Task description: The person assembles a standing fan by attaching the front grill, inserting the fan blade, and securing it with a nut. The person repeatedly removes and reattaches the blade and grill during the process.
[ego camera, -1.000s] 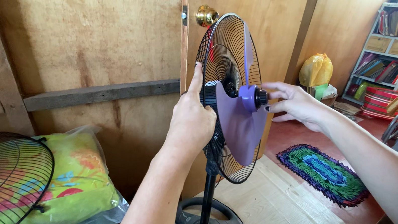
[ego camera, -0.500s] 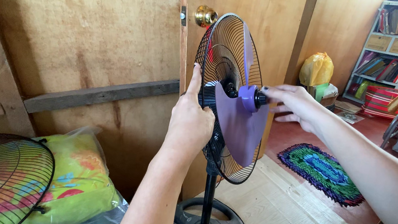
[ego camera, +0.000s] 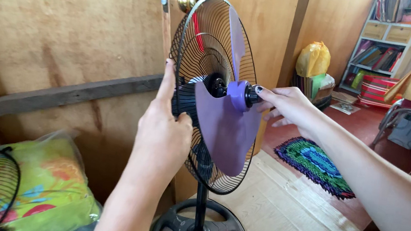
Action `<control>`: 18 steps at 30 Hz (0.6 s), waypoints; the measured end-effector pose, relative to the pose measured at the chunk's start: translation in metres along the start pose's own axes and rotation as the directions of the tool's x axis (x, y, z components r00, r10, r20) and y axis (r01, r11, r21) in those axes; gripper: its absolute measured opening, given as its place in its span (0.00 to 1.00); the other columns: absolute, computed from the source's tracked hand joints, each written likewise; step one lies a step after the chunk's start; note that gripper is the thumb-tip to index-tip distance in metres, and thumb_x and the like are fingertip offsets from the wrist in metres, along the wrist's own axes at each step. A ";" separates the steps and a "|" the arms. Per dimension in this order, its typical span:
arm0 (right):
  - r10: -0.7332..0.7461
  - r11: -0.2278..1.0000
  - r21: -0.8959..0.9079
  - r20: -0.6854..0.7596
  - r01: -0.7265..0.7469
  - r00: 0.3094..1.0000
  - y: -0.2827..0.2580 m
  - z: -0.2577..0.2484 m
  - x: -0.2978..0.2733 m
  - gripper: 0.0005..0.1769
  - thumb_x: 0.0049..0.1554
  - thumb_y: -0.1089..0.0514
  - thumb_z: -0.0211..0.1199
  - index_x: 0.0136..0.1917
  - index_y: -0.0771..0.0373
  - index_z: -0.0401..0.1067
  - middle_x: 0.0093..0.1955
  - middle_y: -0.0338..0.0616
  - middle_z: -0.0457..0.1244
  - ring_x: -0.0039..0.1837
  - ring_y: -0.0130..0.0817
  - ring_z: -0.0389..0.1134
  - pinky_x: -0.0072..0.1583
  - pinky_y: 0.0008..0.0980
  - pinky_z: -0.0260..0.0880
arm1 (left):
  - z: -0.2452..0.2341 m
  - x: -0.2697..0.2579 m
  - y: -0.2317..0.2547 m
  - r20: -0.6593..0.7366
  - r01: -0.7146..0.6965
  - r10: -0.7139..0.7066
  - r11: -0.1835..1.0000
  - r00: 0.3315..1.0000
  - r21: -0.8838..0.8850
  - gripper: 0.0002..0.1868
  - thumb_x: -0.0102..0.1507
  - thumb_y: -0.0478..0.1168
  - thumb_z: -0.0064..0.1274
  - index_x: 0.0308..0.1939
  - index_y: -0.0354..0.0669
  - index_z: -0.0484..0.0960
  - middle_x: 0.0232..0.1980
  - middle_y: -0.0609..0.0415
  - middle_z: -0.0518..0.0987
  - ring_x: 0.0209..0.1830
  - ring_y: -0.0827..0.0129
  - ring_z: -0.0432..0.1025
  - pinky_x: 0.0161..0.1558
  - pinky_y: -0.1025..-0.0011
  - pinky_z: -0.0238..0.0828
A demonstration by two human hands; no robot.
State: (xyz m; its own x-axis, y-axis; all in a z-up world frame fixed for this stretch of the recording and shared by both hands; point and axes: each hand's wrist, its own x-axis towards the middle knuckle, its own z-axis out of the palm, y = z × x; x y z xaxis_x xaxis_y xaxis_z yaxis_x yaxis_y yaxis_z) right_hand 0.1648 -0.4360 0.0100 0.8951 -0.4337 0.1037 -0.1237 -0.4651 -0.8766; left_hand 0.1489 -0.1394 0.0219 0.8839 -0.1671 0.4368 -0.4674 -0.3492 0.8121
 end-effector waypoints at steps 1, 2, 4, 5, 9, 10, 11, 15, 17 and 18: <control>-0.017 1.000 -0.003 0.004 0.017 1.000 0.002 0.002 0.001 0.27 0.61 0.39 0.60 0.60 0.63 0.78 0.52 0.45 0.72 0.50 0.35 0.70 0.50 0.37 0.71 | -0.001 0.000 0.000 0.003 -0.006 0.006 1.000 1.000 0.024 0.50 0.57 0.29 0.49 0.79 0.67 0.46 0.30 0.38 0.80 0.27 0.53 0.77 0.39 0.59 0.75; -0.033 0.999 -0.007 0.008 0.034 0.999 0.003 0.003 0.002 0.28 0.60 0.39 0.60 0.59 0.64 0.79 0.52 0.45 0.72 0.50 0.35 0.69 0.50 0.36 0.72 | 0.000 0.001 0.000 0.007 -0.013 0.013 0.999 1.000 0.047 0.50 0.58 0.29 0.49 0.80 0.67 0.45 0.30 0.38 0.80 0.26 0.52 0.76 0.38 0.58 0.74; -0.112 0.989 0.100 0.069 0.105 0.991 0.002 0.002 0.000 0.25 0.55 0.44 0.64 0.61 0.59 0.77 0.52 0.41 0.70 0.50 0.30 0.69 0.49 0.34 0.72 | 0.001 0.001 -0.001 -0.004 -0.040 0.040 0.998 0.999 0.055 0.52 0.57 0.29 0.49 0.81 0.66 0.45 0.31 0.39 0.80 0.26 0.52 0.77 0.37 0.58 0.75; -0.155 0.978 0.158 0.095 0.139 0.983 0.000 0.002 -0.002 0.26 0.52 0.46 0.66 0.62 0.56 0.76 0.51 0.38 0.70 0.51 0.27 0.69 0.49 0.33 0.72 | 0.000 0.002 -0.001 -0.010 -0.056 0.056 0.997 0.998 0.061 0.53 0.57 0.29 0.49 0.82 0.66 0.45 0.32 0.39 0.80 0.26 0.52 0.77 0.37 0.57 0.75; -0.055 0.993 0.108 -0.004 0.055 0.998 -0.009 0.002 -0.011 0.23 0.55 0.46 0.65 0.62 0.55 0.73 0.52 0.36 0.70 0.51 0.26 0.71 0.48 0.33 0.71 | 0.001 -0.001 -0.001 -0.015 -0.034 0.035 0.997 0.999 0.067 0.52 0.57 0.29 0.48 0.81 0.68 0.46 0.32 0.37 0.80 0.26 0.51 0.78 0.37 0.57 0.75; -0.035 0.992 0.116 -0.035 0.039 0.999 -0.009 0.002 -0.012 0.22 0.58 0.45 0.64 0.62 0.56 0.74 0.52 0.37 0.70 0.50 0.28 0.70 0.48 0.34 0.70 | 0.002 -0.002 -0.002 -0.017 -0.057 0.058 0.996 0.998 0.072 0.51 0.58 0.29 0.48 0.81 0.66 0.46 0.32 0.37 0.80 0.26 0.50 0.77 0.37 0.56 0.75; -0.024 0.991 0.126 -0.069 0.033 0.997 -0.009 0.003 -0.011 0.22 0.60 0.44 0.63 0.62 0.58 0.75 0.53 0.37 0.69 0.50 0.30 0.69 0.47 0.34 0.70 | 0.001 -0.001 -0.002 -0.024 -0.087 0.089 0.993 0.996 0.077 0.50 0.58 0.29 0.48 0.80 0.65 0.46 0.32 0.36 0.80 0.27 0.50 0.77 0.37 0.56 0.74; -0.117 0.990 0.070 -0.075 0.122 0.990 -0.003 0.010 -0.011 0.21 0.57 0.50 0.64 0.61 0.60 0.75 0.53 0.42 0.69 0.51 0.29 0.70 0.48 0.35 0.73 | 0.001 -0.004 0.003 -0.021 -0.078 0.080 0.993 0.997 0.087 0.50 0.58 0.29 0.48 0.81 0.65 0.45 0.36 0.36 0.80 0.27 0.50 0.77 0.38 0.56 0.75; -0.241 0.962 0.126 -0.014 0.241 0.970 -0.004 0.008 -0.014 0.23 0.52 0.54 0.64 0.61 0.55 0.73 0.54 0.38 0.70 0.53 0.24 0.71 0.48 0.32 0.76 | -0.002 -0.005 0.007 0.017 0.068 -0.071 0.990 0.997 0.120 0.51 0.60 0.30 0.48 0.83 0.71 0.44 0.36 0.35 0.81 0.29 0.49 0.78 0.41 0.57 0.75; -0.226 0.968 0.103 -0.024 0.227 0.974 -0.006 0.008 -0.016 0.22 0.53 0.53 0.64 0.62 0.54 0.71 0.54 0.37 0.69 0.52 0.23 0.71 0.48 0.32 0.75 | -0.004 -0.006 0.008 0.011 0.050 -0.051 0.993 0.999 0.110 0.51 0.60 0.31 0.48 0.82 0.70 0.45 0.37 0.35 0.81 0.30 0.50 0.79 0.40 0.57 0.75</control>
State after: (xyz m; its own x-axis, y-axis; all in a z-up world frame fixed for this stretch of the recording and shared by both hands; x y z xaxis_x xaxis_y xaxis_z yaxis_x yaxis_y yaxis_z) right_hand 0.1551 -0.4199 0.0096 0.8893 -0.3361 0.3102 0.1275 -0.4691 -0.8739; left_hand 0.1400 -0.1379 0.0272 0.9067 -0.1591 0.3905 -0.4183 -0.4567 0.7851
